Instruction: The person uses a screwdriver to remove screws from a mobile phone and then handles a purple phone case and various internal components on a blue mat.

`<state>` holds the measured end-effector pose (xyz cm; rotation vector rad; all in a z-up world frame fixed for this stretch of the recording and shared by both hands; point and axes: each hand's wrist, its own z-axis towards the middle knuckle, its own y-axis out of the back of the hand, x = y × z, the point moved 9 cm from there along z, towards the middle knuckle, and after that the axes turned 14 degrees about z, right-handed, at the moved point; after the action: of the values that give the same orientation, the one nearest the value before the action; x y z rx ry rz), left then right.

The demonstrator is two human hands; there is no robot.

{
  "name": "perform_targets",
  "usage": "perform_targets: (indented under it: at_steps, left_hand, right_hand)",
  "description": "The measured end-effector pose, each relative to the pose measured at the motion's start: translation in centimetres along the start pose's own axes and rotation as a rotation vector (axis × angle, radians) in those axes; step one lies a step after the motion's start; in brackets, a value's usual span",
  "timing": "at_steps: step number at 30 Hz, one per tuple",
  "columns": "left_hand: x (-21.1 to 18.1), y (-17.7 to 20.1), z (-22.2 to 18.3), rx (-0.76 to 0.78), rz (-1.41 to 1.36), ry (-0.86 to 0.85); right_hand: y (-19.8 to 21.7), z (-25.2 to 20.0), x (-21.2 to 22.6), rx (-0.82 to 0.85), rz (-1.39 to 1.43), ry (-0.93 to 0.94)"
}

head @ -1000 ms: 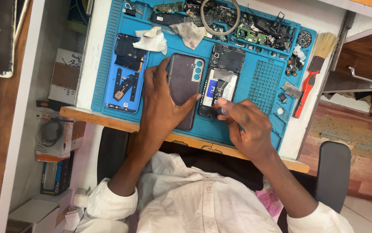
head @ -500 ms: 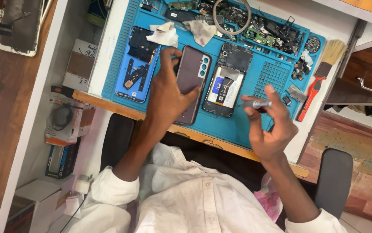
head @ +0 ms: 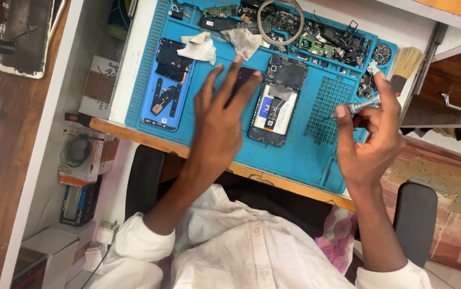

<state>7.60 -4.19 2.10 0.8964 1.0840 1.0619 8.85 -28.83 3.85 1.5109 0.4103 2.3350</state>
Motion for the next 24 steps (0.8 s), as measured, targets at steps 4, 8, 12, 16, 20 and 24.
perform_targets:
  at_steps: [4,8,12,16,20,24]
  left_hand:
    - [-0.8,-2.5,-0.3,0.06,-0.206,-0.007]
    - [1.3,-0.7,-0.3,-0.09,-0.417,0.079]
    - [3.1,1.1,-0.3,-0.19,-0.443,0.093]
    - [5.7,1.1,0.3,-0.112,-0.732,0.132]
    - [7.9,1.0,1.2,-0.046,-1.288,0.189]
    - [8.5,0.2,1.6,-0.024,-1.607,0.331]
  right_hand:
    - [-0.5,0.1,0.2,0.041,0.002,0.029]
    - [-0.6,-0.1,0.3,0.05,0.022,0.028]
    - [-0.4,0.5,0.6,0.047,0.008,-0.005]
    - [-0.8,1.2,-0.6,0.115,-0.146,-0.191]
    - [-2.7,0.9,-1.8,0.267,-0.253,-0.276]
    - [-3.5,1.0,-1.6,0.316,-0.316,-0.246]
